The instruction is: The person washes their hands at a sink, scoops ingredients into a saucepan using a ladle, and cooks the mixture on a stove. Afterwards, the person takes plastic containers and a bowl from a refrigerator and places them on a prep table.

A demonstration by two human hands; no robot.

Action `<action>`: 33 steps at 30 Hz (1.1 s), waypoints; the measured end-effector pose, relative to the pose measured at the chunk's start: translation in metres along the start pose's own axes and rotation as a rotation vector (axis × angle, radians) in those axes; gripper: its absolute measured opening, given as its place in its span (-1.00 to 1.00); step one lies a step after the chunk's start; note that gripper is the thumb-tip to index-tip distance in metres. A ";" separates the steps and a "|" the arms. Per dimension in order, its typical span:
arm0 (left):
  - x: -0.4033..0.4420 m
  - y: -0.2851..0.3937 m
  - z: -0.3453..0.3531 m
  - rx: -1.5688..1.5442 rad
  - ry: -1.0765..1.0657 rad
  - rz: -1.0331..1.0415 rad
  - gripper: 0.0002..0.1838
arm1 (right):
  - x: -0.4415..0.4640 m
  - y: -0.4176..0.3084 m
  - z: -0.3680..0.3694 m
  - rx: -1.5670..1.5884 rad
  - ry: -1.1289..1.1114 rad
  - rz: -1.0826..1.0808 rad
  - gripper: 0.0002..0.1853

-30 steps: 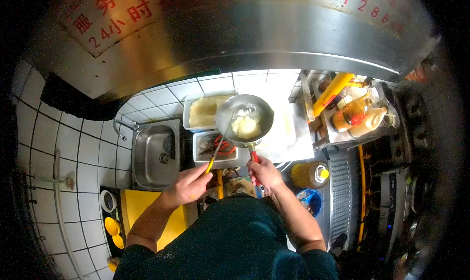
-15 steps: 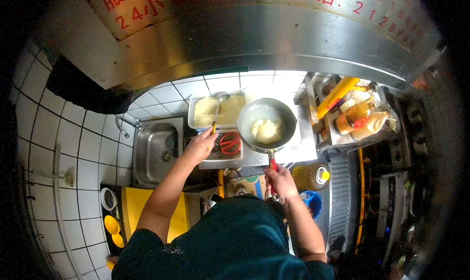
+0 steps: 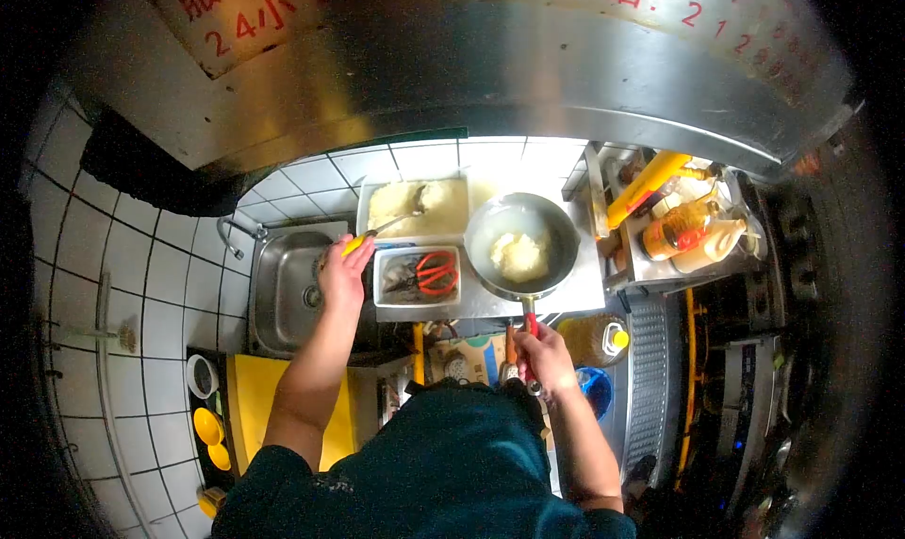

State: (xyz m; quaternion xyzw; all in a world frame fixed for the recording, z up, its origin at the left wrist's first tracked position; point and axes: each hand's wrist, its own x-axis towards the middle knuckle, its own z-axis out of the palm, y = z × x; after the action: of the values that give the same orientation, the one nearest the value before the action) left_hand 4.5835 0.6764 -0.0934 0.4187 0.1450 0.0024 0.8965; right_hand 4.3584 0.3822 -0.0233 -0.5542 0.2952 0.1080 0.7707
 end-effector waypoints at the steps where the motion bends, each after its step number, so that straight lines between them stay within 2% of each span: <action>1: -0.007 0.002 0.001 -0.021 0.004 0.004 -0.70 | 0.000 -0.002 -0.002 -0.002 -0.003 0.006 -0.90; 9: -0.105 0.054 0.061 -0.160 -0.074 0.123 -0.69 | 0.022 -0.006 -0.034 -0.085 -0.108 -0.039 -0.88; 12: -0.163 0.057 0.076 -0.033 -0.127 0.174 -0.70 | 0.023 -0.016 -0.040 -0.116 -0.176 -0.027 -0.89; 13: -0.181 0.049 0.076 0.026 -0.216 0.231 -0.72 | 0.024 -0.020 -0.043 -0.123 -0.210 -0.023 -0.89; 14: -0.200 0.038 0.079 0.132 -0.268 0.288 -0.72 | 0.024 -0.023 -0.046 -0.130 -0.248 -0.017 -0.89; 16: -0.241 0.019 0.083 0.669 -0.337 0.448 -0.73 | 0.018 -0.030 -0.051 -0.147 -0.334 0.007 -0.89; 18: -0.270 -0.002 0.079 1.514 -0.751 0.947 -0.73 | 0.006 -0.032 -0.055 -0.238 -0.422 0.044 -0.89; 19: -0.283 -0.010 0.084 1.659 -0.729 0.989 -0.72 | 0.003 -0.033 -0.054 -0.281 -0.454 0.054 -0.89; 22: -0.318 -0.026 0.069 1.815 -0.561 0.996 -0.71 | -0.006 -0.016 -0.046 -0.396 -0.626 0.068 -0.89; 23: -0.330 -0.026 0.062 1.778 -0.551 0.934 -0.69 | -0.015 -0.017 -0.037 -0.439 -0.654 0.108 -0.92; 27: -0.397 -0.025 0.026 1.895 -0.252 0.910 -0.65 | -0.040 0.011 -0.001 -0.624 -0.791 0.112 -0.91; 30: -0.459 -0.023 -0.009 1.865 -0.024 0.734 -0.61 | -0.071 0.044 0.033 -0.733 -0.945 0.157 -0.92; 31: -0.482 -0.018 -0.021 1.897 -0.008 0.648 -0.58 | -0.079 0.061 0.043 -0.745 -0.995 0.201 -0.94; 33: -0.528 -0.018 -0.044 1.891 0.167 0.526 -0.59 | -0.112 0.085 0.071 -0.910 -1.124 0.198 -0.94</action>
State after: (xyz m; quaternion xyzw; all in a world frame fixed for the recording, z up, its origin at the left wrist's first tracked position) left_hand 4.0640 0.6309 0.0023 0.9807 0.0524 0.1143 0.1499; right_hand 4.2508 0.4965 -0.0112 -0.6511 -0.1705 0.5575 0.4859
